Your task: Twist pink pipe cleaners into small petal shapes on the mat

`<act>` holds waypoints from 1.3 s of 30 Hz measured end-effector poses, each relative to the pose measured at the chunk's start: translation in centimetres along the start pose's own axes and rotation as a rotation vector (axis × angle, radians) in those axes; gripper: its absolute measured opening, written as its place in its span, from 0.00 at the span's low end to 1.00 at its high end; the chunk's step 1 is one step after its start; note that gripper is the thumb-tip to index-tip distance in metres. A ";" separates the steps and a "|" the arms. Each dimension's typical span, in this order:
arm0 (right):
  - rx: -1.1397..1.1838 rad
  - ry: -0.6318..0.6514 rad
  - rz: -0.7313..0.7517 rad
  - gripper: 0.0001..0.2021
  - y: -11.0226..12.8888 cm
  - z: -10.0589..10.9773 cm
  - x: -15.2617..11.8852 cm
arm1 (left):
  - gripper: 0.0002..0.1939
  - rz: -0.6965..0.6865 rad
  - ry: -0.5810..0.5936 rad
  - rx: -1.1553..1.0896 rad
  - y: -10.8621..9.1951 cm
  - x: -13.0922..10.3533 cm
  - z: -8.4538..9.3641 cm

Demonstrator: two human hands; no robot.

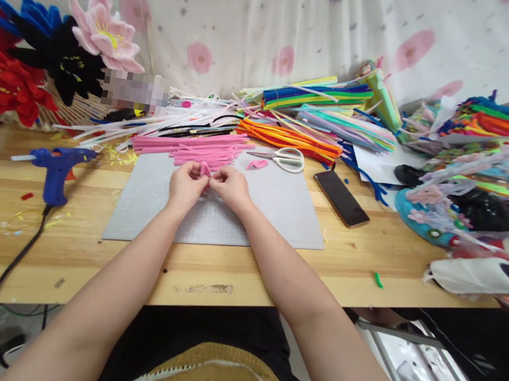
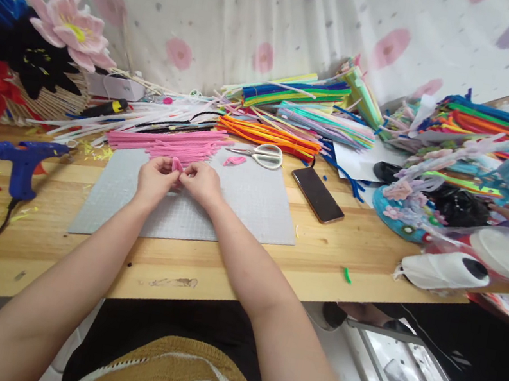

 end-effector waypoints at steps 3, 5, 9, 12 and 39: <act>0.015 -0.015 -0.009 0.06 -0.2 0.1 0.0 | 0.07 -0.043 -0.033 0.127 0.0 0.1 0.4; 0.024 -0.009 -0.013 0.06 -0.3 0.0 0.1 | 0.08 -0.075 -0.045 0.177 -0.2 0.1 0.6; 0.057 0.027 -0.020 0.07 -0.7 -0.4 0.3 | 0.06 -0.064 0.019 0.109 -0.5 -0.1 0.1; 0.072 0.040 -0.026 0.08 -1.0 -0.5 0.5 | 0.09 -0.029 0.062 0.044 -0.7 -0.3 -0.3; 0.333 0.202 0.030 0.09 -0.2 -0.2 0.6 | 0.10 0.194 -0.039 -0.342 0.2 -0.3 -0.1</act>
Point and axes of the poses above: each hand's wrist, its own x-axis towards the middle knuckle, its own z-axis out of the back of the hand, y = z × x, the point moved 8 cm from there along x, towards the middle knuckle, and after that the axes turned 8 degrees about -z, right-handed, at the moved point
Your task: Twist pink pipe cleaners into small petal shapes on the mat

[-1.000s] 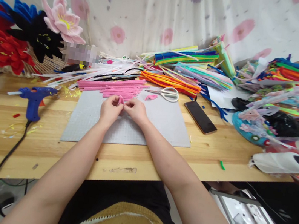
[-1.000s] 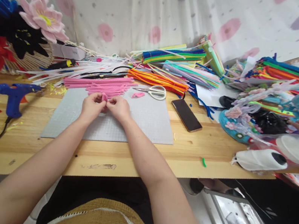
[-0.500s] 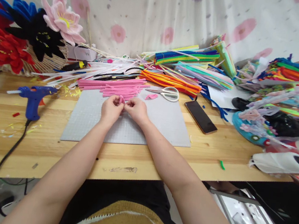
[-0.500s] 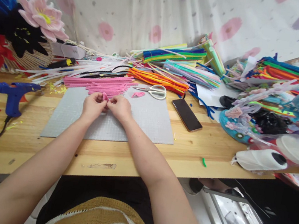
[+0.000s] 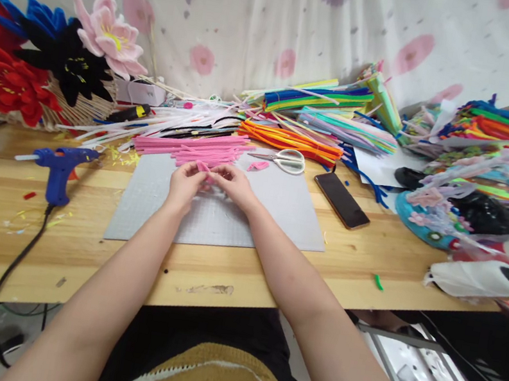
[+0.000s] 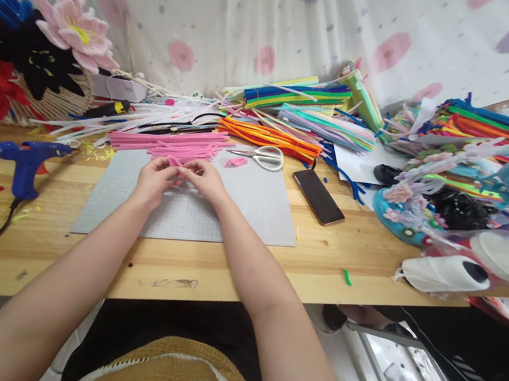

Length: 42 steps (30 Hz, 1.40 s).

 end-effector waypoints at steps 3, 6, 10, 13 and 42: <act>0.045 0.154 0.025 0.12 0.5 -0.6 -0.4 | 0.08 0.108 -0.023 -0.174 -0.1 -0.1 0.2; 0.084 0.214 0.029 0.10 0.9 -0.7 -0.8 | 0.06 0.175 0.067 -0.240 -0.4 -0.1 0.1; 0.131 0.243 0.002 0.11 1.4 -1.0 -1.1 | 0.04 0.226 0.210 -0.197 -0.7 -0.3 -0.2; 0.155 0.279 -0.018 0.12 1.4 -1.3 -1.3 | 0.09 0.200 0.209 -0.100 -0.6 -0.3 0.0; 0.158 0.272 0.146 0.09 1.8 -1.5 -1.0 | 0.10 0.500 0.211 -0.280 1.2 -1.7 -1.2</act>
Point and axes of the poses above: each hand's wrist, its own x-axis towards the middle knuckle, its own z-axis out of the back of the hand, y = z × x, the point moved 8 cm from there along x, towards the middle knuckle, and after that the axes turned 8 degrees about -z, right-handed, at the moved point
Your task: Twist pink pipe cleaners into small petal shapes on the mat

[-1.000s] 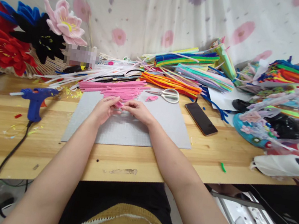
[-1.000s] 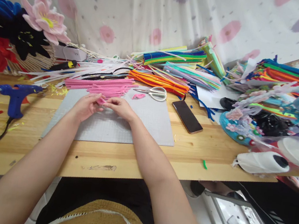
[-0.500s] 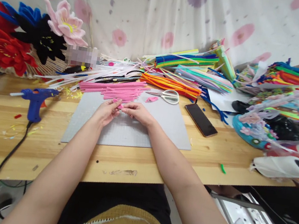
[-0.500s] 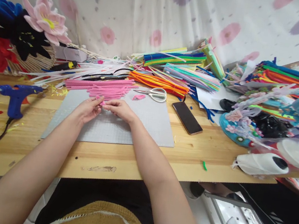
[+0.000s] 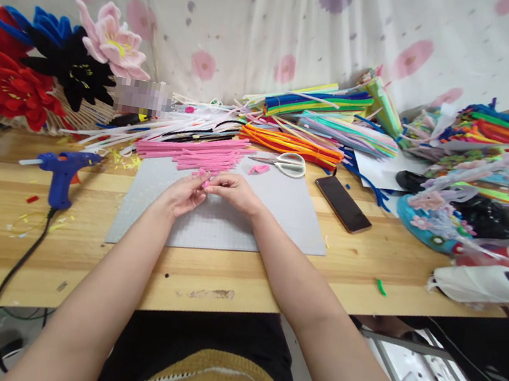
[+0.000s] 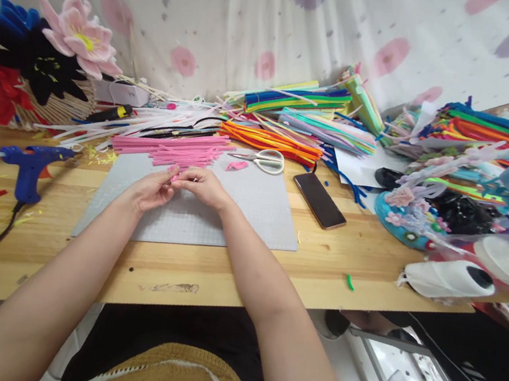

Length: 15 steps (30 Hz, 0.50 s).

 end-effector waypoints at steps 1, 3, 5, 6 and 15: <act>-0.017 -0.001 0.016 0.09 0.2 0.0 -0.1 | 0.10 0.002 -0.010 -0.006 0.0 0.0 0.0; -0.085 -0.024 0.040 0.09 0.6 0.0 -0.2 | 0.10 0.003 -0.037 -0.006 -0.1 0.0 0.0; -0.197 -0.058 0.065 0.09 1.2 0.0 -0.4 | 0.10 0.003 -0.055 0.009 -0.1 0.0 0.0; -0.256 -0.073 0.082 0.09 1.5 -0.1 -0.4 | 0.10 0.001 -0.064 0.023 -0.1 0.1 0.0; -0.344 -0.076 0.129 0.06 1.8 0.5 -0.4 | 0.14 -0.162 -0.002 0.139 -0.6 0.8 0.0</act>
Point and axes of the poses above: each hand's wrist, its own x-axis towards the middle knuckle, its own z-axis out of the back of the hand, y = z × x, the point moved 8 cm from there along x, towards the middle knuckle, and after that the axes turned 8 degrees about -z, right-handed, at the moved point
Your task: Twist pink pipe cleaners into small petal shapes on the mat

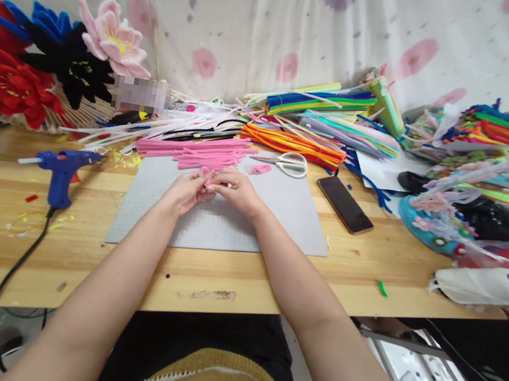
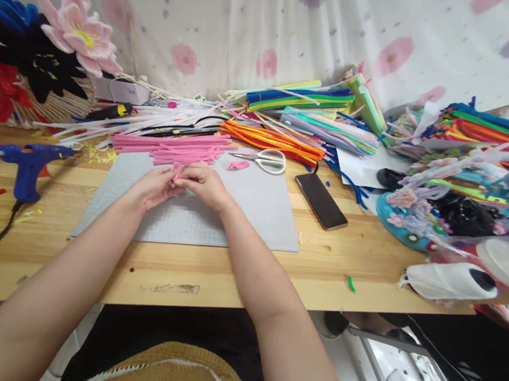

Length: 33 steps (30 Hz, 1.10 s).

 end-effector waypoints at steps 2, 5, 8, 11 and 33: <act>0.058 0.042 -0.032 0.05 -0.6 0.2 0.1 | 0.15 -0.035 0.020 0.016 -0.3 0.0 -0.1; 0.130 0.093 -0.056 0.05 -1.2 0.2 0.1 | 0.16 -0.115 -0.019 0.055 -0.8 0.1 0.3; 0.169 0.124 -0.087 0.06 -1.7 -0.2 0.1 | 0.15 -0.250 -0.140 0.162 -1.5 0.2 1.3; 0.186 0.095 -0.125 0.06 -2.0 -0.5 0.1 | 0.14 -0.411 -0.196 0.316 -2.2 0.2 1.7; 0.160 0.027 0.033 0.12 -1.9 -0.5 0.4 | 0.15 -0.390 -0.179 0.370 -2.9 -0.2 1.4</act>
Point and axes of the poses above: each hand's wrist, its own x-axis towards the middle knuckle, its own z-axis out of the back of the hand, y = z × x, the point moved 8 cm from there along x, towards the middle knuckle, and after that the axes turned 8 degrees about -z, right-handed, at the moved point
